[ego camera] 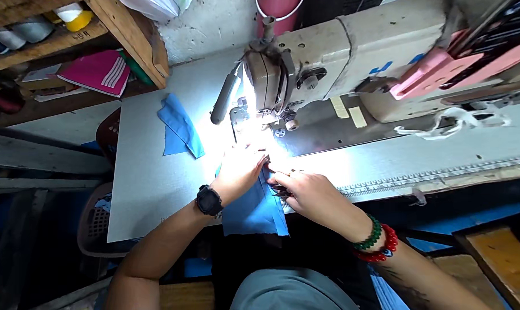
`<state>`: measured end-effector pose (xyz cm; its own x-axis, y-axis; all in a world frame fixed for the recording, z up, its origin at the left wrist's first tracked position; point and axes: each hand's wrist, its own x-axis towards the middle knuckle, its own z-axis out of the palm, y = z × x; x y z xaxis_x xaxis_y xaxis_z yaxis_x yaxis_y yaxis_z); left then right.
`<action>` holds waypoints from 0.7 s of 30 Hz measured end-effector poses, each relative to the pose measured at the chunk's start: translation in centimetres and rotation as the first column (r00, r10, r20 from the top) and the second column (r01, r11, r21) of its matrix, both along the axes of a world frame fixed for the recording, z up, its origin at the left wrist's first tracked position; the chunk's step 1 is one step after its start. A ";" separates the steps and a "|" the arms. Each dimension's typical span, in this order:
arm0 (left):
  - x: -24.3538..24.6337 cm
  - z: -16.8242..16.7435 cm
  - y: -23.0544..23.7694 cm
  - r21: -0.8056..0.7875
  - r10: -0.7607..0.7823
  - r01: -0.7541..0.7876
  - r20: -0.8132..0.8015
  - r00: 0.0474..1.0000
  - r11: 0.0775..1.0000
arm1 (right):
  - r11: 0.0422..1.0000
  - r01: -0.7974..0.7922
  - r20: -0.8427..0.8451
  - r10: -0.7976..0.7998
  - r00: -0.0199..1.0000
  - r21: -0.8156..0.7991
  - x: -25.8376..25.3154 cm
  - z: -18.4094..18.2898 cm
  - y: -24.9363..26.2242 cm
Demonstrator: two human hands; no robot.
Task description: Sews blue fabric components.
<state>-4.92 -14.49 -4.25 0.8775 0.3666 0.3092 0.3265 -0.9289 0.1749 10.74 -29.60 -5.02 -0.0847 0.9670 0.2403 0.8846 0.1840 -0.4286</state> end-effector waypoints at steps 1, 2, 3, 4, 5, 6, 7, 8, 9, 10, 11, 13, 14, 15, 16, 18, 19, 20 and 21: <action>-0.3 -0.3 -0.1 0.033 0.012 -0.013 0.014 1.000 0.999 | 1.000 0.007 0.014 -0.007 1.000 0.010 0.0 0.0 0.0; -0.5 -0.5 0.0 0.051 0.024 -0.025 0.013 1.000 0.998 | 1.000 0.012 0.033 -0.012 0.999 0.011 0.0 0.1 0.0; -0.6 -0.6 0.2 0.060 0.036 -0.036 0.013 0.999 0.998 | 1.000 0.016 0.050 -0.017 0.999 0.009 0.0 0.1 0.1; -0.7 -0.7 0.5 0.074 0.044 -0.044 0.011 0.999 0.996 | 1.000 0.022 0.062 -0.022 0.998 0.008 0.0 0.1 0.2; -0.6 -0.8 0.7 0.071 0.048 -0.048 0.002 0.999 0.996 | 1.000 0.026 0.070 -0.027 0.997 0.010 0.0 0.1 0.3; -0.5 -0.8 0.9 0.052 0.055 -0.054 -0.025 0.998 0.997 | 0.999 0.033 0.076 -0.033 0.997 0.004 0.1 0.1 0.4; -0.3 -0.7 1.2 0.035 0.062 -0.060 -0.046 0.997 0.998 | 0.999 0.039 0.087 -0.040 0.995 0.005 0.1 0.0 0.5; -0.2 -0.7 1.4 0.026 0.070 -0.069 -0.062 0.996 0.997 | 0.999 0.042 0.094 -0.043 0.995 0.006 0.2 0.0 0.7; -0.1 -0.6 1.6 0.019 0.078 -0.076 -0.079 0.994 0.997 | 0.999 0.044 0.101 -0.044 0.994 0.007 0.2 -0.1 0.8; -0.1 -0.6 1.7 0.015 0.087 -0.086 -0.093 0.992 0.996 | 0.999 0.045 0.110 -0.046 0.993 0.010 0.2 -0.1 1.0; 0.0 -0.6 1.9 0.014 0.093 -0.092 -0.097 0.991 0.996 | 0.999 0.047 0.118 -0.048 0.992 0.017 0.2 -0.1 1.1; 0.1 -0.6 2.0 0.007 0.102 -0.102 -0.081 0.991 0.995 | 0.999 0.048 0.122 -0.050 0.991 0.023 0.2 0.0 1.3; 0.1 -0.6 2.1 0.004 0.106 -0.106 -0.072 0.992 0.994 | 0.998 0.046 0.123 -0.050 0.991 0.030 0.2 0.1 1.4; 0.2 -0.6 2.1 0.005 0.108 -0.108 -0.071 0.992 0.994 | 0.998 0.047 0.123 -0.051 0.991 0.034 0.2 0.2 1.5; 0.2 -0.6 2.3 -0.002 0.108 -0.108 -0.074 0.991 0.994 | 0.998 0.050 0.124 -0.053 0.991 0.028 0.2 0.3 1.5; 0.3 -0.7 2.6 -0.004 0.106 -0.107 -0.068 0.992 0.994 | 0.998 0.055 0.128 -0.058 0.990 0.028 0.3 0.3 1.6; 0.3 -0.7 2.7 -0.008 0.108 -0.109 -0.069 0.992 0.994 | 0.998 0.058 0.131 -0.062 0.989 0.033 0.2 0.2 1.6; 0.3 -0.7 2.8 -0.008 0.108 -0.109 -0.073 0.991 0.994 | 0.998 0.062 0.134 -0.065 0.989 0.032 0.2 0.2 1.6; 0.3 -0.7 2.9 -0.003 0.105 -0.105 -0.076 0.992 0.994 | 0.997 0.065 0.135 -0.068 0.988 0.028 0.1 0.2 1.7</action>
